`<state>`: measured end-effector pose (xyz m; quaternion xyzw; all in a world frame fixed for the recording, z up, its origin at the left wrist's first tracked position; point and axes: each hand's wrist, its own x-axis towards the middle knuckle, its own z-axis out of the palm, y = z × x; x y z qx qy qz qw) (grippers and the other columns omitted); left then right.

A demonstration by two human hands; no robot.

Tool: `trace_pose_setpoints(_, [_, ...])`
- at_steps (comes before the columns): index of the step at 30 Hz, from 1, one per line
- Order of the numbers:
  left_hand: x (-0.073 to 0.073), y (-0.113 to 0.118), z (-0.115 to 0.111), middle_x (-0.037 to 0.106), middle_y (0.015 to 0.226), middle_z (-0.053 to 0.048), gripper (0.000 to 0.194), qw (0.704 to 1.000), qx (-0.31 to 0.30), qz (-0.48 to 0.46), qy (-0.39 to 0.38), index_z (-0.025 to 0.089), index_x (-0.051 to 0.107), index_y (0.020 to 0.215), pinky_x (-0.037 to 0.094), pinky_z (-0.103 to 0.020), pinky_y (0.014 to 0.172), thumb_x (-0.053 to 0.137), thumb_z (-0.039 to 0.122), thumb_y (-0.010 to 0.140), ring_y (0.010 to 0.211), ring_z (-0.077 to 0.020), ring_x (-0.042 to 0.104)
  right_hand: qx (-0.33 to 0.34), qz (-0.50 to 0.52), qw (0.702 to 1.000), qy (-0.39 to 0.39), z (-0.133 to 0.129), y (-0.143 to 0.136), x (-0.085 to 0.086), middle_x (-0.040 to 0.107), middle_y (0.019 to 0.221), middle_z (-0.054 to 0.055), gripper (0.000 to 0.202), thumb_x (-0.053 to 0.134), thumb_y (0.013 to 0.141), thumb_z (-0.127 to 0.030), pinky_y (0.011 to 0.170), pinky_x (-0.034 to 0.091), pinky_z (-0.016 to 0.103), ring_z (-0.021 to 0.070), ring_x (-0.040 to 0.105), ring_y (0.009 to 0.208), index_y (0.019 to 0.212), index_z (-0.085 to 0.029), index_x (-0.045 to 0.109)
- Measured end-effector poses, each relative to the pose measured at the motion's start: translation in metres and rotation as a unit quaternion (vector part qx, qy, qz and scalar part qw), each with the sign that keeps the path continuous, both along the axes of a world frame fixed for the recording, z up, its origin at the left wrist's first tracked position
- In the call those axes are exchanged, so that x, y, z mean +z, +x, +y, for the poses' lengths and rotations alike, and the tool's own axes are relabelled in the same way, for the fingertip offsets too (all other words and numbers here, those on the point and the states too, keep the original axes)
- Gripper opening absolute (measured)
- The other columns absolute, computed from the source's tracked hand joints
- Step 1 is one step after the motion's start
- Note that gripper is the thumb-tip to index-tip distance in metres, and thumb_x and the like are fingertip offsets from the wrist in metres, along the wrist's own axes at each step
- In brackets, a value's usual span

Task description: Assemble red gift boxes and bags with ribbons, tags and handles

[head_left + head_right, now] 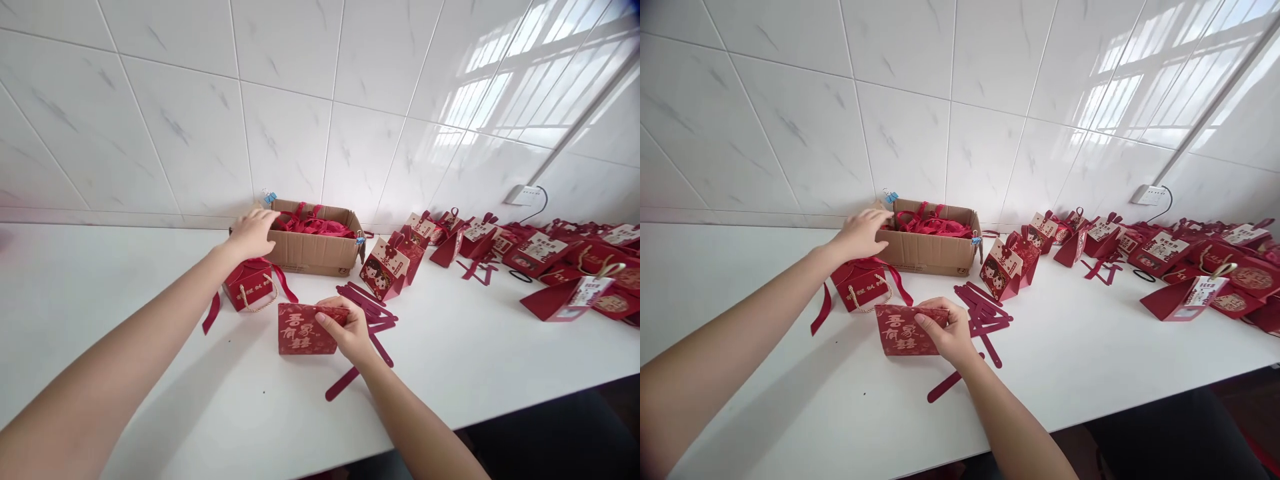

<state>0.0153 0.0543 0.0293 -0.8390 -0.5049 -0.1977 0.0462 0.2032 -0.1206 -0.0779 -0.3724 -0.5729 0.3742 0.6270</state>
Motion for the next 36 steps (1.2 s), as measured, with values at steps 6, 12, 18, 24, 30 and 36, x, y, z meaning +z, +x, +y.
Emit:
trace_pose_setpoints(6, [-0.017, -0.002, 0.006, 0.073, 0.086, -0.006, 0.022, 0.998, 0.034, 0.037, -0.032, 0.024, 0.067, 0.098, 0.044, -0.034, 0.069, 0.056, 0.021, 0.08, 0.085, -0.0283, 0.066, -0.041, -0.039, 0.997, 0.058, 0.007, 0.01, 0.004, 0.066, 0.116, 0.008, 0.008, 0.07, 0.078, -0.029, 0.093, 0.049, 0.044, 0.0242, 0.064, 0.106, 0.076, -0.024, 0.064])
trace_pose_setpoints(12, [-0.024, -0.015, -0.011, 0.073, 0.079, -0.002, 0.012, 0.998, 0.034, 0.026, -0.036, 0.026, 0.07, 0.081, 0.041, -0.032, 0.064, 0.06, 0.021, 0.075, 0.084, -0.0267, 0.066, -0.047, 0.034, 0.998, -0.02, 0.031, 0.025, 0.004, 0.04, 0.15, 0.007, 0.021, 0.072, 0.075, -0.039, 0.095, 0.05, 0.047, 0.027, 0.061, 0.113, 0.075, -0.021, 0.061])
trace_pose_setpoints(18, [-0.019, -0.019, -0.025, 0.074, 0.086, -0.002, 0.017, 0.997, 0.03, 0.014, -0.07, 0.026, 0.073, 0.082, 0.041, -0.031, 0.062, 0.06, 0.023, 0.07, 0.085, -0.0271, 0.066, -0.028, -0.01, 0.999, -0.044, 0.033, 0.026, 0.011, 0.035, 0.152, 0.005, 0.025, 0.074, 0.071, -0.042, 0.097, 0.049, 0.043, 0.0281, 0.05, 0.126, 0.071, -0.021, 0.06])
trace_pose_setpoints(24, [-0.004, -0.022, -0.01, 0.075, 0.076, -0.001, 0.025, 0.988, 0.015, -0.002, -0.153, 0.025, 0.075, 0.079, 0.043, -0.028, 0.058, 0.053, 0.029, 0.069, 0.071, -0.0224, 0.066, -0.039, -0.067, 0.996, -0.042, 0.032, 0.029, 0.015, 0.048, 0.135, 0.007, 0.026, 0.075, 0.07, -0.042, 0.1, 0.044, 0.042, 0.0261, 0.054, 0.118, 0.067, -0.021, 0.06])
trace_pose_setpoints(30, [-0.014, -0.007, 0.031, 0.077, 0.081, -0.002, 0.037, 0.981, 0.048, -0.028, -0.184, 0.025, 0.075, 0.094, 0.046, -0.025, 0.057, 0.057, 0.024, 0.062, 0.072, -0.0215, 0.067, -0.054, -0.074, 0.995, -0.033, 0.032, 0.028, 0.014, 0.049, 0.131, 0.008, 0.024, 0.074, 0.07, -0.041, 0.105, 0.038, 0.045, 0.0267, 0.052, 0.12, 0.069, -0.021, 0.061])
trace_pose_setpoints(36, [-0.02, 0.007, 0.038, 0.075, 0.079, -0.008, 0.025, 0.981, 0.071, -0.051, -0.171, 0.021, 0.075, 0.079, 0.047, -0.028, 0.059, 0.06, 0.035, 0.065, 0.074, -0.0251, 0.068, -0.045, -0.065, 0.996, -0.03, 0.032, 0.027, 0.011, 0.049, 0.133, 0.007, 0.023, 0.073, 0.072, -0.04, 0.105, 0.038, 0.045, 0.0265, 0.051, 0.122, 0.07, -0.022, 0.058])
